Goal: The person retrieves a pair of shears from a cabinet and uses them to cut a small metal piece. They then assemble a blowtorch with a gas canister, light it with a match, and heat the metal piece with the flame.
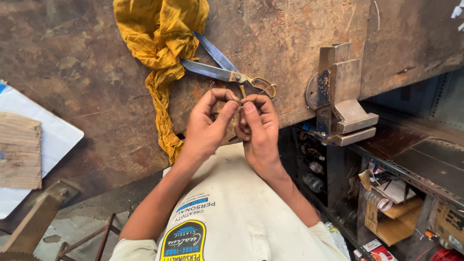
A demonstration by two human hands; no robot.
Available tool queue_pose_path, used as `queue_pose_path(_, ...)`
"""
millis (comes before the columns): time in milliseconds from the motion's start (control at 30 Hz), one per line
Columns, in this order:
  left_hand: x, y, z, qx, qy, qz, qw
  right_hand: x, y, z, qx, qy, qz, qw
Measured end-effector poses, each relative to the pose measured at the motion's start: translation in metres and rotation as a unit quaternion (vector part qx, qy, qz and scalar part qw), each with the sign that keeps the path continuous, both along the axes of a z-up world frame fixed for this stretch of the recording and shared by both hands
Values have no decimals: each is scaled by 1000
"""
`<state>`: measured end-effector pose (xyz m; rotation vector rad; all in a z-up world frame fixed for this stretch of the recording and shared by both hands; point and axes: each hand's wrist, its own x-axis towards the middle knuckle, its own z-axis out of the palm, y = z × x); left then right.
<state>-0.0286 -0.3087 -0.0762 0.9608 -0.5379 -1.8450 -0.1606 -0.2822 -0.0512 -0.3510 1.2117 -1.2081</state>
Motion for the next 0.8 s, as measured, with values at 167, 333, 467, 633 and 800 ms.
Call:
queue_pose_path(167,11,-12,3,-36,-186,-94,977,1,1,-1,-18,46,38,998)
queue_pose_path(333,16,-18,-16,-47,-133,4,990,3,7,-6,-10,71,33,997)
queue_pose_path(467,18,-22,-24,5,-134,-15,991,3,7,-10,1,55,28,998)
queue_pose_path(633,36,-44,-24,82,-101,99,986,-12,1,-20,36,3,10,999)
queue_pose_path(800,26,-51,-16,-141,-299,-71,941,-24,-8,-39,81,50,43,994)
